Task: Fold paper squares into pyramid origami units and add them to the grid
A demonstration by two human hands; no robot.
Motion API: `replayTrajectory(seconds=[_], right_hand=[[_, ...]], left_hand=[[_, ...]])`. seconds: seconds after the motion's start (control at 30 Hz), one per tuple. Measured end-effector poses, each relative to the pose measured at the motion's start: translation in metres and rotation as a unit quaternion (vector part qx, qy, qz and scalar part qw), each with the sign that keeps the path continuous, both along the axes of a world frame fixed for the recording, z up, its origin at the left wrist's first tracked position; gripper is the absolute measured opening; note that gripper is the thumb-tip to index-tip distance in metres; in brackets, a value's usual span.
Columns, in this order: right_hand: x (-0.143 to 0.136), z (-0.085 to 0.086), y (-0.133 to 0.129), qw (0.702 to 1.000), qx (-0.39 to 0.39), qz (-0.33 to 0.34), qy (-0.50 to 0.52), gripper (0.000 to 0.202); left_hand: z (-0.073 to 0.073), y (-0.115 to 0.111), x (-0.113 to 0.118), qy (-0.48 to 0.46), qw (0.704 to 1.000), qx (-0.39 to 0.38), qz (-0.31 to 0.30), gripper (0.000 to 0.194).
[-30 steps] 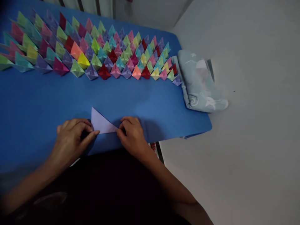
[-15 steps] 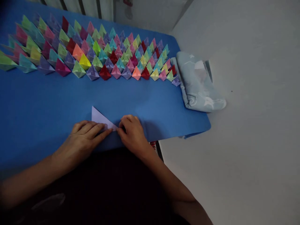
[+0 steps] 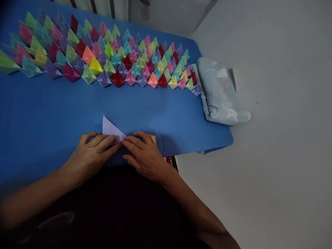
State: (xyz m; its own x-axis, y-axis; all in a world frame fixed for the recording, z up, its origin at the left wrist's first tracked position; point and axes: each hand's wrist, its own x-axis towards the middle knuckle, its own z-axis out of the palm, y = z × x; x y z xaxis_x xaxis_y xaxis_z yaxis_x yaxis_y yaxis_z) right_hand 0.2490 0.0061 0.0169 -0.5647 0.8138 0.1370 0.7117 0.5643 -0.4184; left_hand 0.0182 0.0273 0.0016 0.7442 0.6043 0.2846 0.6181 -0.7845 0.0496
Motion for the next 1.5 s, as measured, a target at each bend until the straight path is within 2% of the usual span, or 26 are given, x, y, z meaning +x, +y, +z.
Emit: replayTrajectory(seconds=[0.13,0.23,0.4,0.57,0.77,0.87,0.93,1.0,1.13,1.33,1.5], right_hand=[[0.005,-0.008,-0.003,0.992,-0.011,0.016,-0.121,0.049],[0.009,-0.012,-0.004,0.987,-0.009,0.02,-0.16,0.048],[0.01,-0.011,-0.006,0.988,0.01,0.0,-0.153,0.046],[0.012,-0.01,-0.01,0.988,0.019,-0.008,-0.153,0.046],[0.007,0.007,-0.012,0.986,0.024,-0.032,-0.161,0.044],[-0.009,0.011,-0.004,0.988,0.043,0.012,-0.148,0.052],[-0.021,0.006,0.003,0.986,0.041,0.075,-0.141,0.056],[-0.03,-0.003,0.009,0.984,0.029,0.098,-0.145,0.059],[-0.028,-0.017,0.011,0.985,0.031,0.068,-0.155,0.057],[-0.016,-0.02,-0.003,0.985,0.045,0.008,-0.166,0.056],[-0.01,-0.025,-0.009,0.985,0.078,-0.03,-0.153,0.054]], left_hand=[[-0.001,-0.001,-0.007,0.007,1.0,0.007,-0.012,0.049],[-0.002,-0.004,-0.016,0.019,1.0,-0.007,-0.011,0.05],[-0.003,-0.011,-0.031,0.005,1.0,0.005,-0.02,0.047],[-0.006,-0.019,-0.042,0.006,1.0,0.022,0.01,0.047],[-0.012,-0.024,-0.04,-0.008,0.999,0.012,0.039,0.046],[-0.012,-0.025,-0.038,0.004,0.999,0.023,0.043,0.045],[-0.011,-0.026,-0.037,0.021,0.998,0.036,0.045,0.045],[-0.009,-0.026,-0.037,0.035,0.997,0.038,0.056,0.046],[-0.008,-0.027,-0.036,0.038,0.997,0.041,0.06,0.047],[-0.009,-0.027,-0.038,0.037,0.996,0.051,0.06,0.048],[-0.012,-0.024,-0.037,0.0,0.996,-0.022,0.083,0.049]])
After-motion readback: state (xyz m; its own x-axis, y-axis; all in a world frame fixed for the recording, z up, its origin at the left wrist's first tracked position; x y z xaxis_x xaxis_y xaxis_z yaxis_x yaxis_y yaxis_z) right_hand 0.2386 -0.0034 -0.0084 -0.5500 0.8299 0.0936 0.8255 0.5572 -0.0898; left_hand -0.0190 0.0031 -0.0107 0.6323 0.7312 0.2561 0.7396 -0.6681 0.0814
